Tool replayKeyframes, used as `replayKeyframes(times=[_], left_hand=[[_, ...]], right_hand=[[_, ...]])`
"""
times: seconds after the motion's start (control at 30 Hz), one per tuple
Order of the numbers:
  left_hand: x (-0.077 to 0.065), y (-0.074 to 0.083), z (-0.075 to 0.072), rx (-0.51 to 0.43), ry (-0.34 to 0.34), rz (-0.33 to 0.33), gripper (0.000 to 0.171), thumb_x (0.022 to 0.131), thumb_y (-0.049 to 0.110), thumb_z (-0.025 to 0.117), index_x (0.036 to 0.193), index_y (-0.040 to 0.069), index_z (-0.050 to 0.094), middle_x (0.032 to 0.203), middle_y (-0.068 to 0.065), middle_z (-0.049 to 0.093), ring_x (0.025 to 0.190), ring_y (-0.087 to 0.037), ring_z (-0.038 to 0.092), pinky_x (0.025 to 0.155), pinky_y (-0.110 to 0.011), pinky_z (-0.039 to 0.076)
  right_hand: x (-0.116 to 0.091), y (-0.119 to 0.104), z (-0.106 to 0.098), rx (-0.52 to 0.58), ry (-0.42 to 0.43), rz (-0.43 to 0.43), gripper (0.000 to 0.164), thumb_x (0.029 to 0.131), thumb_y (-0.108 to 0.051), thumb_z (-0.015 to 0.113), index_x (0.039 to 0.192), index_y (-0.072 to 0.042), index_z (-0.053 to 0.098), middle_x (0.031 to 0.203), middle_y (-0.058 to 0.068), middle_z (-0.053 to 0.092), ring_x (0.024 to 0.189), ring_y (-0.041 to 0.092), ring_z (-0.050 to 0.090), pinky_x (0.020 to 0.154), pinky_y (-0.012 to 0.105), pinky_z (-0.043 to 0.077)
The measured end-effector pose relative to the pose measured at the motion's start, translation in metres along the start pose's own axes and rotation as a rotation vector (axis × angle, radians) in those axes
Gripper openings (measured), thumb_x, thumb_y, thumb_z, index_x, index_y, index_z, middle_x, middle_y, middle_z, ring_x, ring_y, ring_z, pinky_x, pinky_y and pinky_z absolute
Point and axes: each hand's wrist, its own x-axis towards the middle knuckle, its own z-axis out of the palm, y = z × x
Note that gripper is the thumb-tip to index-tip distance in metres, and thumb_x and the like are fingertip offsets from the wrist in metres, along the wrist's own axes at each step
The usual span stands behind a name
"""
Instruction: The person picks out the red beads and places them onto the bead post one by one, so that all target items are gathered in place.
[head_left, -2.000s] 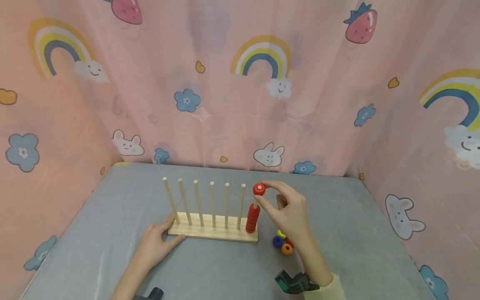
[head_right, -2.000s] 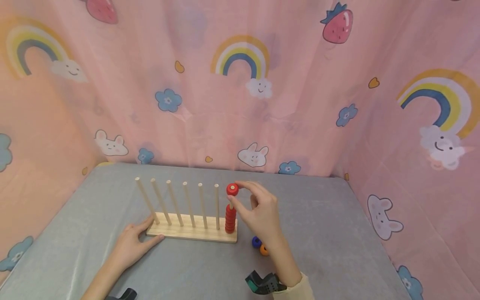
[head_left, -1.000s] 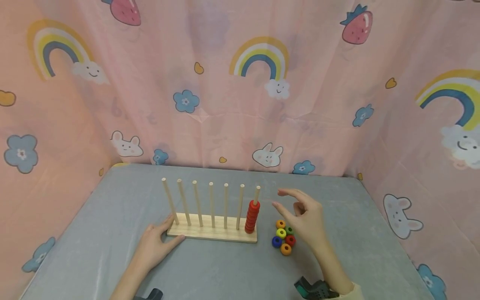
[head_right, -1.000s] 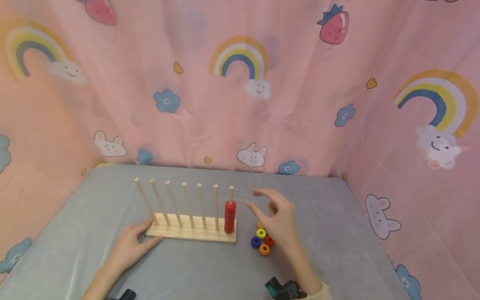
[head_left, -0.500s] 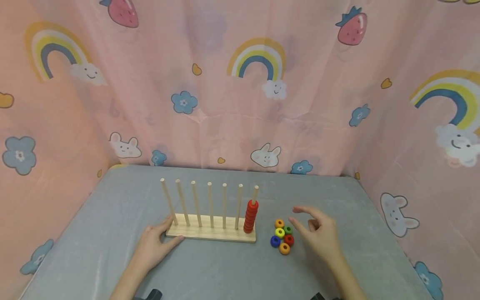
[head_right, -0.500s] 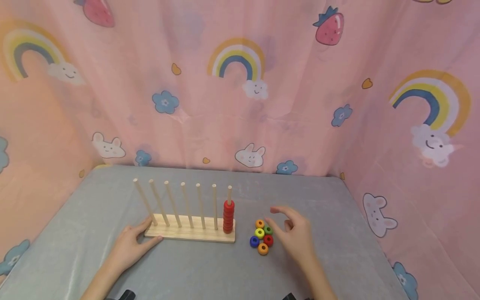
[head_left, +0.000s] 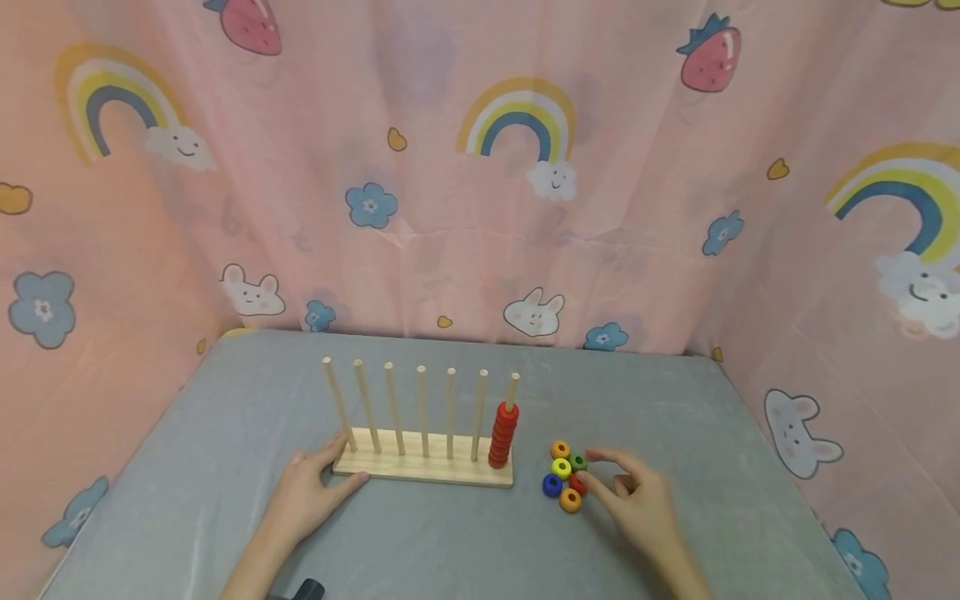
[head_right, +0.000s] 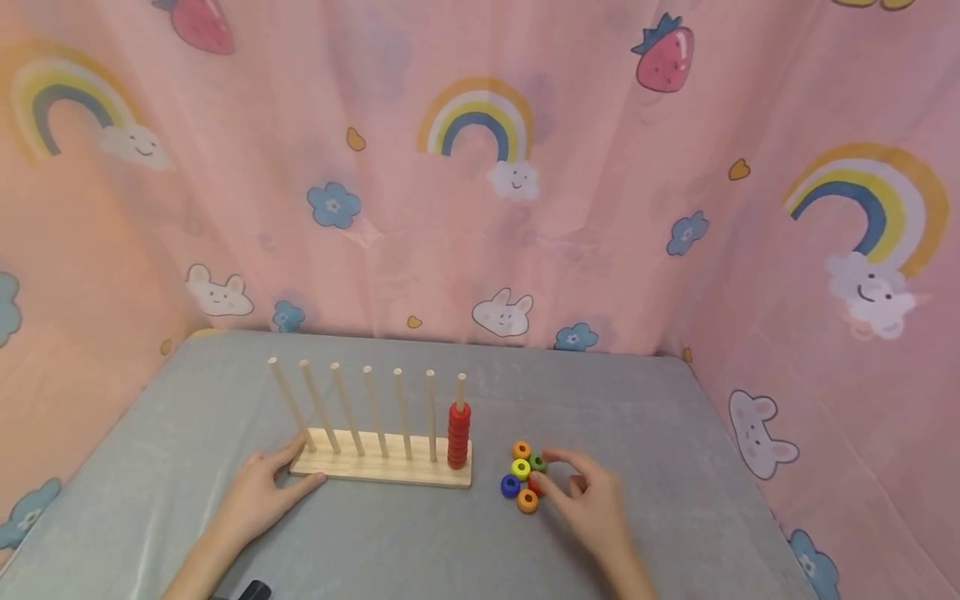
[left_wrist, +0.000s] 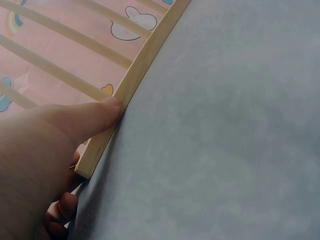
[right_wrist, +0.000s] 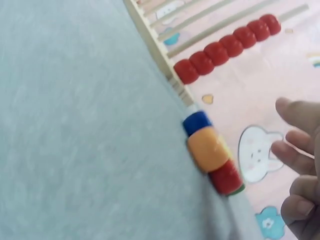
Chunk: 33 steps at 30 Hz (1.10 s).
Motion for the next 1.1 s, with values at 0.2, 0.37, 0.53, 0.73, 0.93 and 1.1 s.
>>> replayKeyframes(times=[0.2, 0.37, 0.53, 0.73, 0.93, 1.1], left_hand=[[0.000, 0.000, 0.000, -0.003, 0.006, 0.003, 0.081, 0.091, 0.050, 0.082, 0.153, 0.004, 0.057, 0.155, -0.014, 0.057, 0.098, -0.031, 0.058, 0.083, -0.050, 0.053], [0.000, 0.000, -0.001, 0.005, 0.005, 0.008, 0.081, 0.091, 0.050, 0.082, 0.152, 0.004, 0.057, 0.154, -0.013, 0.057, 0.098, -0.031, 0.059, 0.083, -0.050, 0.053], [0.000, 0.000, -0.001, 0.007, 0.003, 0.012, 0.080, 0.091, 0.051, 0.082, 0.152, 0.004, 0.058, 0.154, -0.013, 0.058, 0.102, -0.034, 0.060, 0.086, -0.053, 0.054], [-0.001, 0.001, -0.002, 0.010, -0.010, 0.003, 0.080, 0.091, 0.052, 0.082, 0.152, 0.005, 0.058, 0.155, -0.013, 0.057, 0.103, -0.034, 0.060, 0.087, -0.054, 0.054], [0.000, 0.001, -0.001, 0.005, 0.005, 0.008, 0.080, 0.091, 0.051, 0.082, 0.152, 0.005, 0.058, 0.154, -0.013, 0.058, 0.097, -0.030, 0.058, 0.084, -0.051, 0.053], [0.000, -0.001, 0.000, 0.003, 0.008, 0.013, 0.080, 0.091, 0.050, 0.083, 0.152, 0.005, 0.058, 0.153, -0.014, 0.058, 0.097, -0.030, 0.058, 0.083, -0.050, 0.053]], right_hand=[[-0.003, 0.015, 0.003, 0.016, -0.026, -0.019, 0.029, 0.086, -0.013, 0.090, 0.113, -0.011, 0.080, 0.093, 0.004, 0.079, 0.039, -0.007, 0.025, 0.035, 0.022, 0.029], [-0.003, 0.028, 0.003, 0.003, -0.034, -0.033, 0.031, 0.085, -0.012, 0.090, 0.114, -0.012, 0.081, 0.102, 0.004, 0.081, 0.039, -0.008, 0.024, 0.035, 0.022, 0.029], [-0.003, 0.037, 0.004, -0.004, -0.043, -0.028, 0.031, 0.084, -0.012, 0.092, 0.114, -0.012, 0.081, 0.100, 0.004, 0.081, 0.040, -0.008, 0.022, 0.035, 0.022, 0.029], [-0.004, 0.038, 0.003, -0.005, -0.075, 0.008, 0.029, 0.083, -0.016, 0.092, 0.110, -0.014, 0.082, 0.088, -0.001, 0.077, 0.042, -0.007, 0.023, 0.036, 0.022, 0.028], [-0.005, 0.036, 0.002, -0.027, -0.099, 0.010, 0.027, 0.083, -0.016, 0.093, 0.108, -0.015, 0.082, 0.065, -0.009, 0.058, 0.042, -0.006, 0.024, 0.039, 0.020, 0.027], [-0.003, 0.036, 0.003, -0.078, -0.140, 0.029, 0.030, 0.081, -0.011, 0.093, 0.109, -0.016, 0.082, 0.093, -0.001, 0.076, 0.043, -0.001, 0.030, 0.042, 0.022, 0.032]])
